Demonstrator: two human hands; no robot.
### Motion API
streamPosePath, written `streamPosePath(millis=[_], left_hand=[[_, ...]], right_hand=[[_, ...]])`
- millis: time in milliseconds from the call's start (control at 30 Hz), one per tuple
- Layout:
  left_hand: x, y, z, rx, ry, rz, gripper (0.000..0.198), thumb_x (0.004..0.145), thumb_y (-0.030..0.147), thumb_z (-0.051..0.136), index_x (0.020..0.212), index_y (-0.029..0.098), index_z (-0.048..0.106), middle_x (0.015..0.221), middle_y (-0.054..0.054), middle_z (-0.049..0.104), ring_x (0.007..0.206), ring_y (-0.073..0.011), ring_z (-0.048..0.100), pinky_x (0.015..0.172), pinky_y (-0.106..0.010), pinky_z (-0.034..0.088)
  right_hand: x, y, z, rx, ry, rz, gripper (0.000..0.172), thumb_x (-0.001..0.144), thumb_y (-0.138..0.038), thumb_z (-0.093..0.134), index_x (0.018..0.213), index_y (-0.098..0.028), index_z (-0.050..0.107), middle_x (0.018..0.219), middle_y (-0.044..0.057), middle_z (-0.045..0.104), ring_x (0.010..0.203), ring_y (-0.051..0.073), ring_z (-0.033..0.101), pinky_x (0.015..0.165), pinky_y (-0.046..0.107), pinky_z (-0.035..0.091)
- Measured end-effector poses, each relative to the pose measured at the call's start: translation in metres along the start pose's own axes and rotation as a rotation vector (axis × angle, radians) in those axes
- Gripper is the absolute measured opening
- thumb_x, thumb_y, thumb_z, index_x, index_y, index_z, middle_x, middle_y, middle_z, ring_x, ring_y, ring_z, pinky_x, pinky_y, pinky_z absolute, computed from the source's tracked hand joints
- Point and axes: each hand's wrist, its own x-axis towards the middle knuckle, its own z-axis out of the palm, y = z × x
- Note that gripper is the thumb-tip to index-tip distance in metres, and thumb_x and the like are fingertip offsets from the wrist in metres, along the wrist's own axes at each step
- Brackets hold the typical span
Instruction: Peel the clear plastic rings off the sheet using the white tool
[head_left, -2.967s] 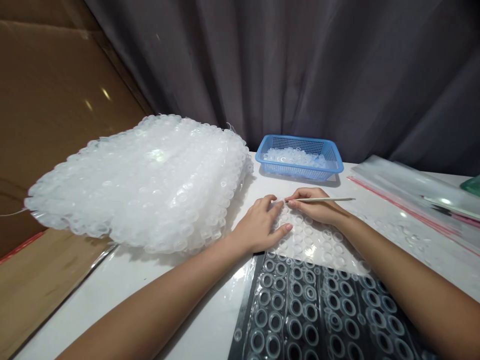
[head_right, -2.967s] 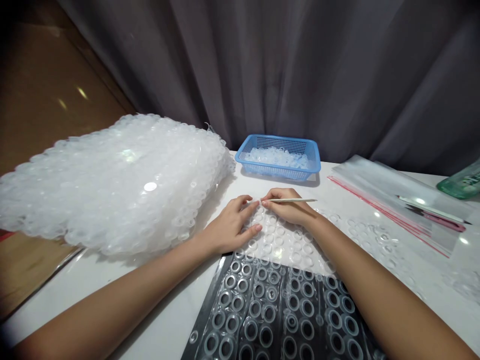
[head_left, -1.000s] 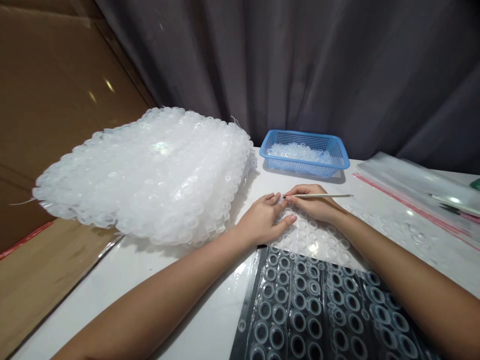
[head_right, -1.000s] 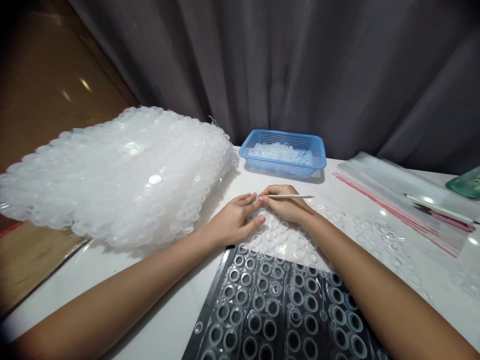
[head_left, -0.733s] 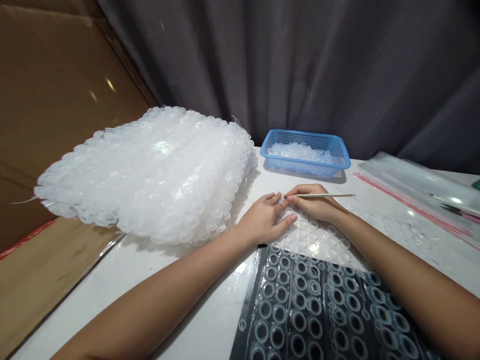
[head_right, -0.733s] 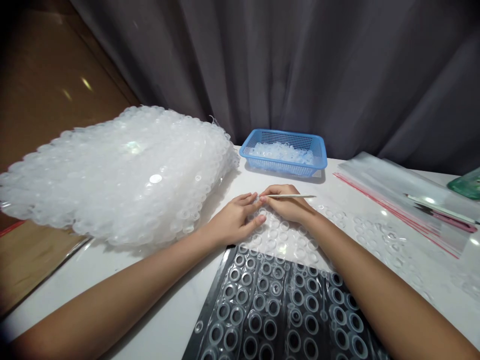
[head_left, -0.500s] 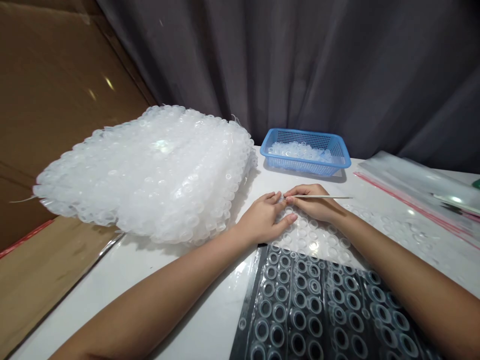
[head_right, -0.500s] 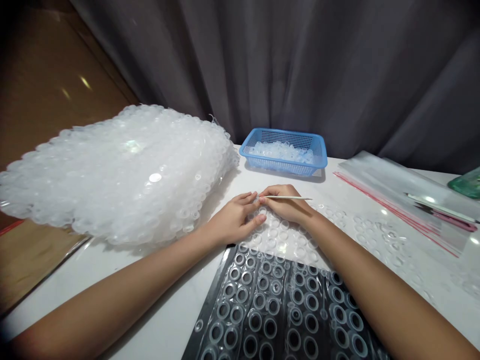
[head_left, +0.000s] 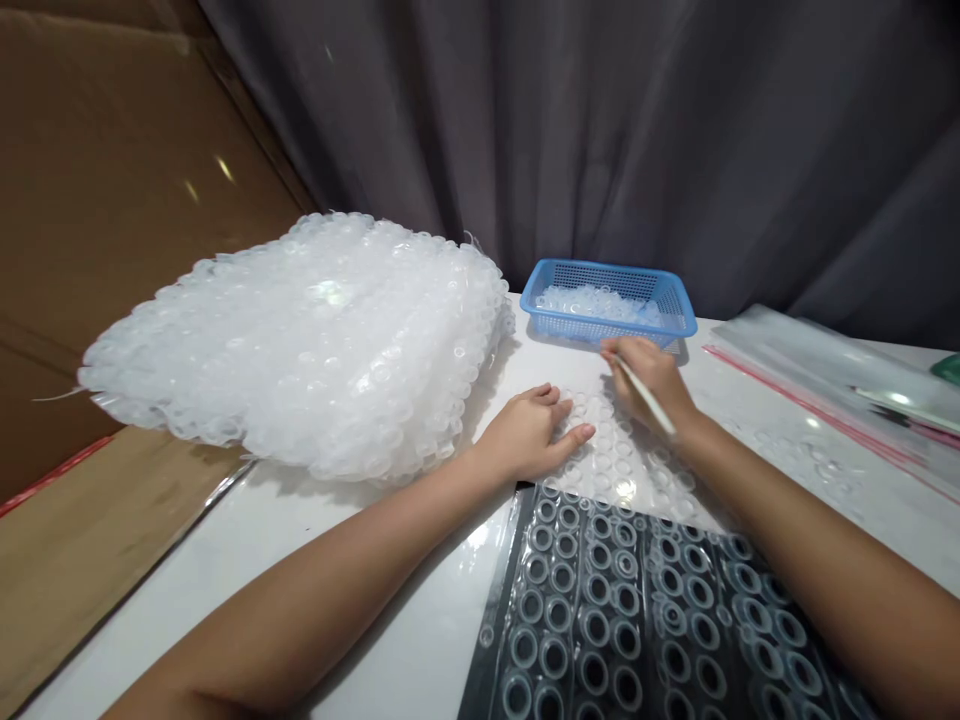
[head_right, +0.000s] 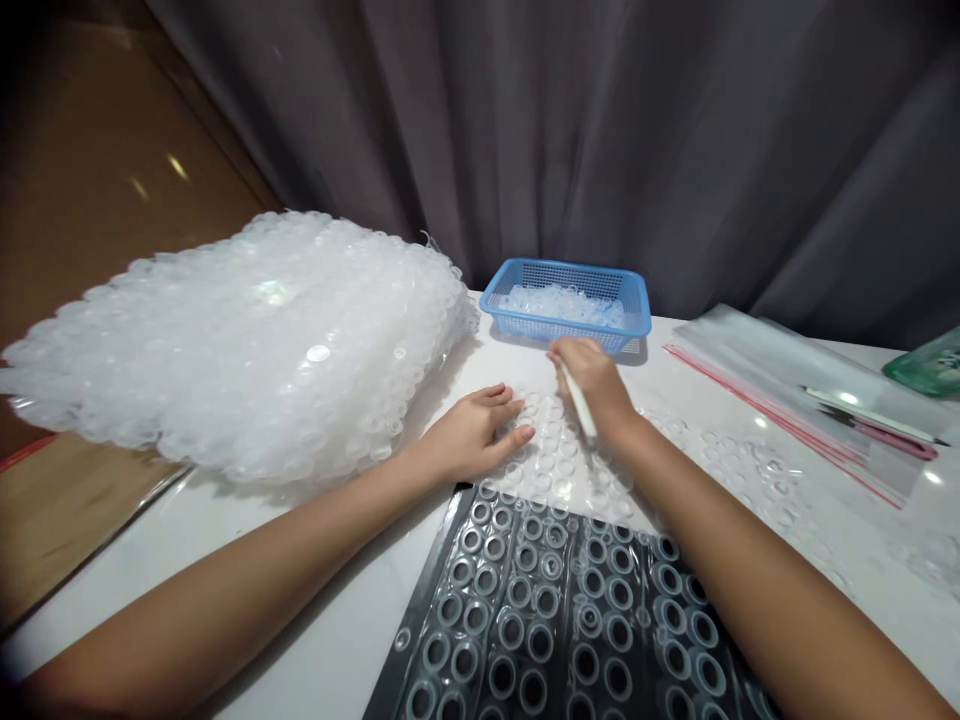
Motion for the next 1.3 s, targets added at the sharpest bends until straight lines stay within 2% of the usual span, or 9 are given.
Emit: streamPosePath(millis=[67, 200, 267, 433, 567, 767, 967, 1133, 1300], left_hand=[[-0.001, -0.002, 0.002, 0.020, 0.010, -0.004, 0.046, 0.089, 0.049, 0.035, 0.109, 0.013, 0.056, 0.104, -0.012, 0.062, 0.112, -0.0248, 0.051, 0.101, -0.041, 0.035], [-0.003, -0.003, 0.003, 0.011, 0.062, -0.075, 0.047, 0.089, 0.045, 0.038, 0.120, 0.012, 0.052, 0.119, -0.013, 0.057, 0.119, -0.0251, 0.045, 0.101, -0.040, 0.036], [-0.003, -0.004, 0.001, -0.053, 0.092, -0.127, 0.042, 0.090, 0.039, 0.037, 0.119, 0.014, 0.054, 0.119, -0.011, 0.058, 0.117, -0.0227, 0.048, 0.100, -0.037, 0.038], [-0.006, -0.005, -0.005, -0.113, 0.170, -0.206, 0.032, 0.088, 0.030, 0.041, 0.111, 0.018, 0.060, 0.113, -0.007, 0.062, 0.108, -0.0193, 0.056, 0.093, -0.032, 0.044], [-0.008, -0.012, -0.006, -0.035, 0.215, -0.188, 0.026, 0.086, 0.026, 0.045, 0.102, 0.020, 0.064, 0.102, -0.003, 0.068, 0.093, -0.0178, 0.063, 0.083, -0.030, 0.048], [-0.011, -0.009, -0.016, 0.103, 0.314, -0.019, 0.028, 0.086, 0.038, 0.045, 0.083, 0.020, 0.066, 0.081, -0.002, 0.071, 0.068, -0.0144, 0.064, 0.062, -0.022, 0.045], [-0.011, 0.022, -0.030, 0.214, 0.177, 0.279, 0.048, 0.091, 0.036, 0.035, 0.048, 0.017, 0.046, 0.041, 0.002, 0.043, 0.039, -0.0083, 0.041, 0.046, -0.022, 0.028], [0.005, 0.058, -0.032, 0.252, -0.079, 0.342, 0.038, 0.091, 0.037, 0.033, 0.070, 0.019, 0.059, 0.060, -0.001, 0.059, 0.058, -0.0123, 0.055, 0.054, -0.022, 0.034], [0.068, 0.077, -0.019, 0.284, -0.045, 0.079, 0.038, 0.087, 0.042, 0.038, 0.108, 0.019, 0.058, 0.106, -0.008, 0.063, 0.094, -0.0211, 0.058, 0.074, -0.027, 0.043]], right_hand=[[0.003, 0.012, -0.013, -0.038, -0.033, 0.078, 0.018, 0.087, -0.026, 0.043, 0.086, -0.018, 0.059, 0.084, 0.007, 0.065, 0.079, 0.021, 0.059, 0.070, 0.030, 0.042], [0.002, 0.038, -0.041, -0.048, -0.391, 0.055, 0.021, 0.084, -0.035, 0.048, 0.085, -0.019, 0.062, 0.081, 0.004, 0.066, 0.074, 0.018, 0.059, 0.063, 0.025, 0.039], [-0.002, 0.045, -0.051, -0.089, -0.460, 0.052, 0.022, 0.086, -0.033, 0.045, 0.085, -0.018, 0.062, 0.083, 0.005, 0.065, 0.076, 0.018, 0.059, 0.064, 0.025, 0.039], [-0.014, 0.046, -0.059, -0.429, -0.570, 0.395, 0.020, 0.079, -0.007, 0.044, 0.082, -0.012, 0.064, 0.092, 0.013, 0.063, 0.087, 0.021, 0.059, 0.071, 0.026, 0.040], [-0.019, 0.042, -0.061, -0.510, -0.560, 0.611, 0.018, 0.077, -0.004, 0.050, 0.088, -0.007, 0.064, 0.094, 0.017, 0.062, 0.089, 0.023, 0.060, 0.072, 0.029, 0.043], [-0.007, 0.036, -0.068, -0.515, -0.570, 0.797, 0.032, 0.086, -0.032, 0.052, 0.112, -0.013, 0.053, 0.111, 0.010, 0.055, 0.095, 0.018, 0.056, 0.080, 0.038, 0.048], [-0.026, 0.057, -0.117, -0.436, -0.595, 0.777, 0.030, 0.087, -0.033, 0.051, 0.110, -0.014, 0.054, 0.110, 0.008, 0.056, 0.094, 0.018, 0.056, 0.080, 0.038, 0.048], [-0.089, 0.089, -0.193, -0.449, -0.548, 0.811, 0.018, 0.084, -0.027, 0.053, 0.090, -0.015, 0.065, 0.093, 0.007, 0.065, 0.089, 0.018, 0.060, 0.079, 0.028, 0.044], [-0.122, 0.124, -0.220, -0.558, -0.430, 0.886, 0.025, 0.087, -0.025, 0.048, 0.103, -0.015, 0.063, 0.104, 0.010, 0.064, 0.099, 0.020, 0.058, 0.079, 0.026, 0.042]])
